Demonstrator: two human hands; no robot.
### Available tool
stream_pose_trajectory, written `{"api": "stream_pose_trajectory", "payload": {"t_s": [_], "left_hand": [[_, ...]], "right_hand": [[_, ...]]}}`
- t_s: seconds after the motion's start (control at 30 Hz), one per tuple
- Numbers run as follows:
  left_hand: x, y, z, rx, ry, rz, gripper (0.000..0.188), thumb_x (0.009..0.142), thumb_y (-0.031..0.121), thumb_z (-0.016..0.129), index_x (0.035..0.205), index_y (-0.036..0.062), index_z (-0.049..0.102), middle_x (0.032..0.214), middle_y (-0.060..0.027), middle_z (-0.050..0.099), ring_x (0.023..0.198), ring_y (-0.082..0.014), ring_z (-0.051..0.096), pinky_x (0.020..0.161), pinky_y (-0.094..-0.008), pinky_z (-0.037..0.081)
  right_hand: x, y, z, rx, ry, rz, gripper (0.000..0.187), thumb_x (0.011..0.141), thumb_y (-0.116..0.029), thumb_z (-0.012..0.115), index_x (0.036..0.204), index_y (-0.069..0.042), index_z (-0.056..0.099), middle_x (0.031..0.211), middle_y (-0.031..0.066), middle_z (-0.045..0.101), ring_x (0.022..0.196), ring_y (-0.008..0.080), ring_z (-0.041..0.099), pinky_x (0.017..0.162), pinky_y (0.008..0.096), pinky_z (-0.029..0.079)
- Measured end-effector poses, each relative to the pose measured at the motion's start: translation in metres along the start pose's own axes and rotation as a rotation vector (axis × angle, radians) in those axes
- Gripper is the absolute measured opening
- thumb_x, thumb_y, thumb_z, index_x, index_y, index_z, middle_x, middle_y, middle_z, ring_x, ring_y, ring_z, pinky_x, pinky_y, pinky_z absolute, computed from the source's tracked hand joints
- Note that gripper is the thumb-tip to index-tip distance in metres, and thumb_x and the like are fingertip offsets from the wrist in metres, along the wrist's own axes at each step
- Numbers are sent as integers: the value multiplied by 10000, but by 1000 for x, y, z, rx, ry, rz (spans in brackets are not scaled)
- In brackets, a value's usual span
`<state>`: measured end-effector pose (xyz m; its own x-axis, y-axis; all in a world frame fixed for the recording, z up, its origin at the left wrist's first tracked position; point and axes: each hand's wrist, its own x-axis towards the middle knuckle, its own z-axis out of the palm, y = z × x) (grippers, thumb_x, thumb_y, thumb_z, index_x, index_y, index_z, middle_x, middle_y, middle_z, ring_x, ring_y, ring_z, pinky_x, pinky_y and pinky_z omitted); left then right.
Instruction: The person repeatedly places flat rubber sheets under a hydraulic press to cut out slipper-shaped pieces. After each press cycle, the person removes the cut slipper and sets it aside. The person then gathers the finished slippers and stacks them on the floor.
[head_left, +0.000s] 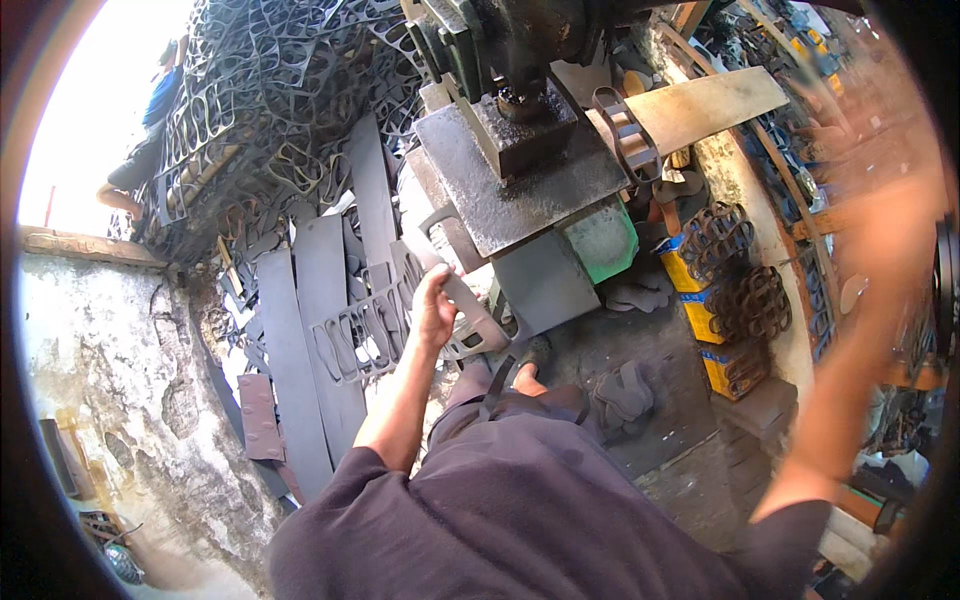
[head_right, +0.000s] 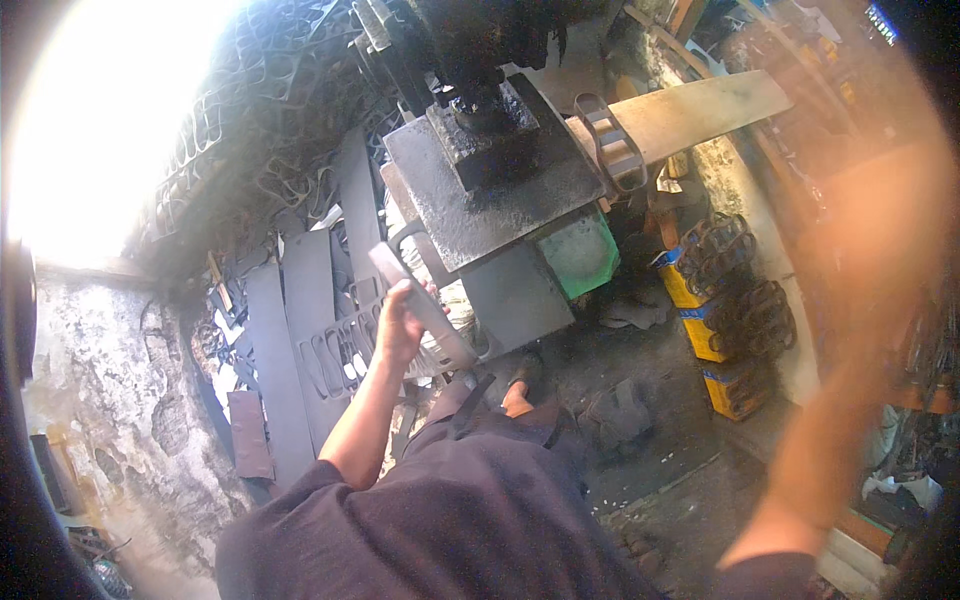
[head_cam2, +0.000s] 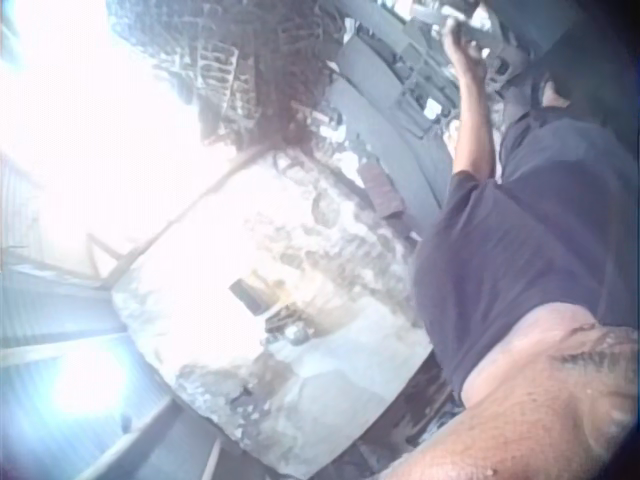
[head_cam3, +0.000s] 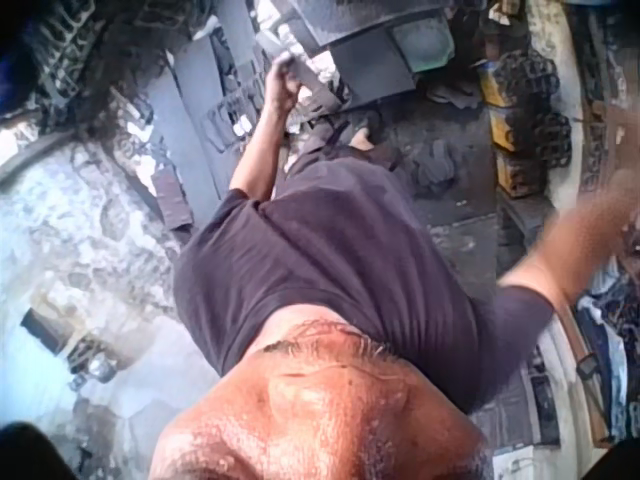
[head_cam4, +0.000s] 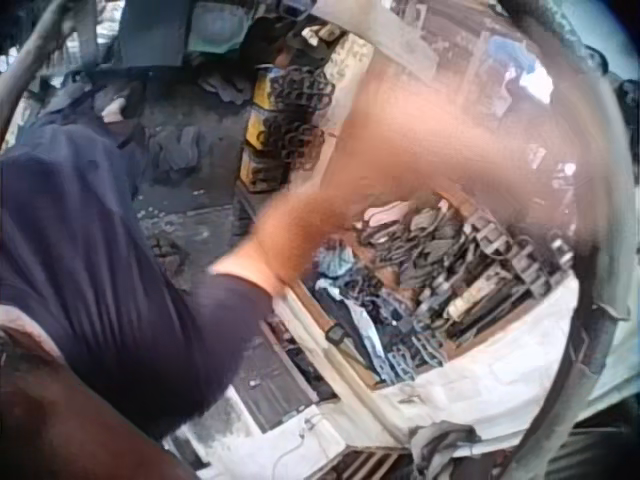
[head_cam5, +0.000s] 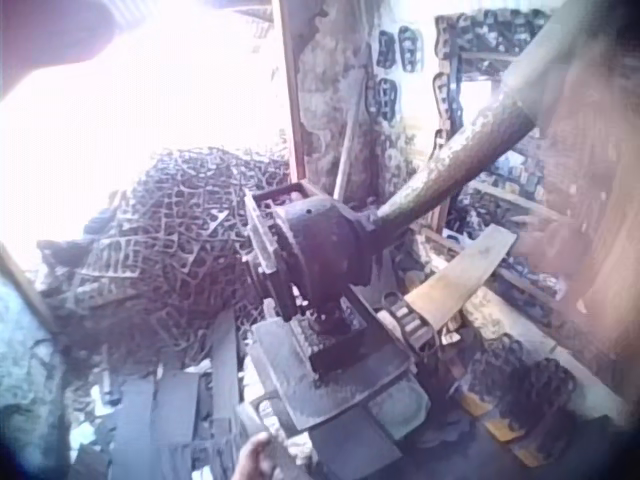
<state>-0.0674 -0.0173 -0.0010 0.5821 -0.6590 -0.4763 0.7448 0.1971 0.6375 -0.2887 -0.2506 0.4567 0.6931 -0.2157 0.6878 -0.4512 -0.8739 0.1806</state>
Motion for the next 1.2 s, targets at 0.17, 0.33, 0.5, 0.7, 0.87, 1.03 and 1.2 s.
{"api": "stream_pose_trajectory", "payload": {"t_s": [0.17,0.33,0.5,0.7,0.87,1.03,1.2], "left_hand": [[-9,78,21,87,-117,141,546,905,200,740,1368,44,495,1275,-112,601,1181,-242,604,1022,-435,515],[-45,122,68,481,-36,480,1072,726,170,919,1549,54,243,1364,-134,508,1232,-249,535,1067,-410,460],[-52,47,159,498,229,443,1002,840,176,874,1548,82,171,1372,-173,465,1230,-262,530,1055,-393,458],[-24,-17,101,1287,-41,730,236,1000,154,646,1172,-2,603,1013,-183,670,1013,-376,670,923,-409,519],[-25,-4,96,1934,-76,-131,411,1056,197,514,1357,-83,522,1237,-332,540,934,-494,669,823,-490,560],[16,-34,44,1528,173,41,632,965,483,700,1376,20,572,1032,-207,720,869,-311,718,745,-430,593],[0,-13,72,740,421,-123,631,899,324,822,1416,55,582,959,-47,665,778,-117,613,633,-296,562]], "right_hand": [[-310,-141,256,481,-912,239,780,1005,-592,513,1587,-87,389,1665,140,339,1561,326,262,1259,601,140],[-269,-151,272,532,-873,391,733,986,-548,594,1503,-38,496,1529,221,507,1475,359,413,1217,579,269],[-228,-185,195,737,-312,417,903,851,-399,799,1546,-24,359,1490,231,487,1360,435,474,1129,503,397],[-274,-62,247,575,-100,915,914,820,-261,810,1518,65,317,1457,304,478,1340,466,486,1134,521,391],[-256,144,375,490,-388,1069,874,826,-356,798,1473,65,388,1427,312,506,1321,526,471,1103,533,409],[-226,181,459,330,-201,823,576,802,-417,826,1183,-27,639,1473,279,499,1401,487,418,1124,538,382],[-242,119,468,391,-542,680,517,802,-481,843,1052,-61,673,1258,309,571,1164,478,584,965,538,502]]}}
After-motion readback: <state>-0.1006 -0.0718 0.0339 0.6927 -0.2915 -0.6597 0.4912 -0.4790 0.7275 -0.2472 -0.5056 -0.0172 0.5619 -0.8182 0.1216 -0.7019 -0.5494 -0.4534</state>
